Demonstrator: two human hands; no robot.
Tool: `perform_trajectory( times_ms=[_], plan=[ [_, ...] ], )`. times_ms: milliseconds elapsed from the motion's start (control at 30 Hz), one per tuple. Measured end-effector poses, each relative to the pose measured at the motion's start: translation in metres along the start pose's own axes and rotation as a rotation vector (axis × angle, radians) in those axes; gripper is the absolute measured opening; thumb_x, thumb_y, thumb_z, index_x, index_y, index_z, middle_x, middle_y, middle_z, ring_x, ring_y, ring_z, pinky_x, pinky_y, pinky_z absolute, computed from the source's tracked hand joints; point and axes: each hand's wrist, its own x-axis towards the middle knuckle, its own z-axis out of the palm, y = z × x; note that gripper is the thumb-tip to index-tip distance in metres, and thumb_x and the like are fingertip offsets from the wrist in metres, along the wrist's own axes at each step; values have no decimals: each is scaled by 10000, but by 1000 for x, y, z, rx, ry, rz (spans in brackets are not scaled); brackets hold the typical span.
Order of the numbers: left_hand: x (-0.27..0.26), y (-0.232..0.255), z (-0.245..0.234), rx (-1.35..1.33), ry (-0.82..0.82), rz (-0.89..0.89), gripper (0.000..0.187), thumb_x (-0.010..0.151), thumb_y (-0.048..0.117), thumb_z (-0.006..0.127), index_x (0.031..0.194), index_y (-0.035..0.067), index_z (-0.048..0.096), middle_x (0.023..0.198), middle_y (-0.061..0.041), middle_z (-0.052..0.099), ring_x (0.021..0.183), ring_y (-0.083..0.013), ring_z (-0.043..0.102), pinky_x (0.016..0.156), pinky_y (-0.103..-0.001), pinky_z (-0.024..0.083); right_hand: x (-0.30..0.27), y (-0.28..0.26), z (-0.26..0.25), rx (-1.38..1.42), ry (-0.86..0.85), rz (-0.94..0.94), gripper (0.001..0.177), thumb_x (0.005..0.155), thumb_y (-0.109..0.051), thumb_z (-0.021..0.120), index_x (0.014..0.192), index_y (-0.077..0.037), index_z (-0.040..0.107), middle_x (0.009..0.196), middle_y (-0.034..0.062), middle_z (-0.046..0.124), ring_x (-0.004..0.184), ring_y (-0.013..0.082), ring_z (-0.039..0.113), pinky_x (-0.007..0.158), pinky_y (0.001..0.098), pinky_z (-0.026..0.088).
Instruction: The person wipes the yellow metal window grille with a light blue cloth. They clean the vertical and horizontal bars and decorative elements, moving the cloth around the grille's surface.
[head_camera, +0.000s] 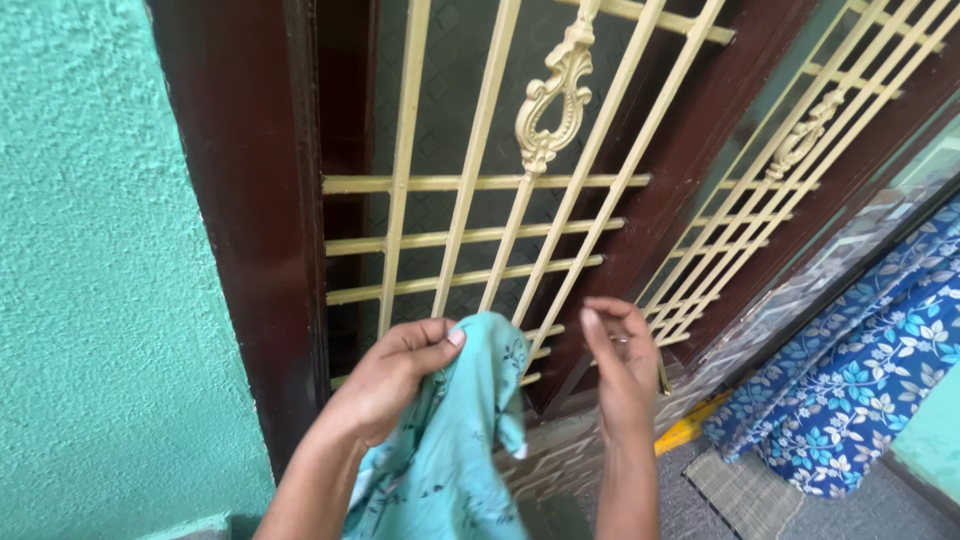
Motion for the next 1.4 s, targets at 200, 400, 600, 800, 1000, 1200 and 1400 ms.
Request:
perform_trajectory(
  times_ms=[200, 400, 600, 800, 1000, 1200, 1400],
  plan=[
    [9, 8, 8, -110, 119, 97, 252, 986, 210, 591, 1064, 7, 718, 920, -77, 735, 878, -172, 671, 906, -333, 526, -25, 14, 28, 461, -561, 95, 325, 889, -105, 742, 1193, 0, 692, 1124, 94, 742, 1036, 166, 670, 920, 327, 531],
    [-12, 29, 18, 889, 746, 611, 284, 884, 118, 648, 1151, 28, 686, 1133, -158, 684, 1027, -309, 673, 859, -416, 517, -8, 15, 67, 690, -168, 146, 149, 942, -30, 724, 1055, 66, 739, 950, 98, 779, 847, 149, 700, 804, 287, 556],
    [6, 36, 16, 1307, 1012, 977, 618, 810, 65, 633, 1380, -120, 481, 1319, -332, 574, 1213, -484, 563, 937, -488, 486, 14, -28, 130, 90, 252, -249, 237, 933, -95, 724, 1146, 10, 733, 1007, 119, 745, 871, 188, 680, 765, 325, 560],
    [18, 36, 7, 1452, 961, 846, 678, 688, 47, 620, 1329, -127, 482, 1182, -292, 626, 1162, -451, 586, 969, -474, 494, 17, -30, 128, -622, -85, -711, 487, 818, -46, 652, 1304, -26, 678, 1302, 201, 685, 1044, 396, 678, 912, 461, 524],
    [14, 45, 11, 1444, 929, 730, 607, 701, 58, 636, 1273, -96, 506, 1058, -250, 628, 1061, -415, 607, 953, -458, 501, 10, -31, 147, -631, -20, -561, 524, 837, 8, 605, 1355, -46, 658, 1426, 153, 639, 1193, 397, 644, 1013, 456, 494],
    [18, 43, 6, 1490, 972, 851, 693, 623, 69, 650, 1277, -109, 504, 1114, -273, 630, 1128, -425, 601, 1002, -458, 502, 22, -31, 122, -680, -121, -601, 525, 853, 48, 570, 1360, -69, 636, 1410, 131, 649, 1203, 370, 657, 1021, 444, 488],
    [20, 38, 8, 1464, 988, 780, 689, 634, 72, 650, 1288, -86, 502, 1138, -289, 629, 1139, -429, 604, 1018, -442, 492, 2, -24, 127, -603, -94, -612, 611, 799, 93, 535, 1395, -22, 604, 1434, 177, 603, 1208, 392, 639, 1018, 419, 491]
  ],
)
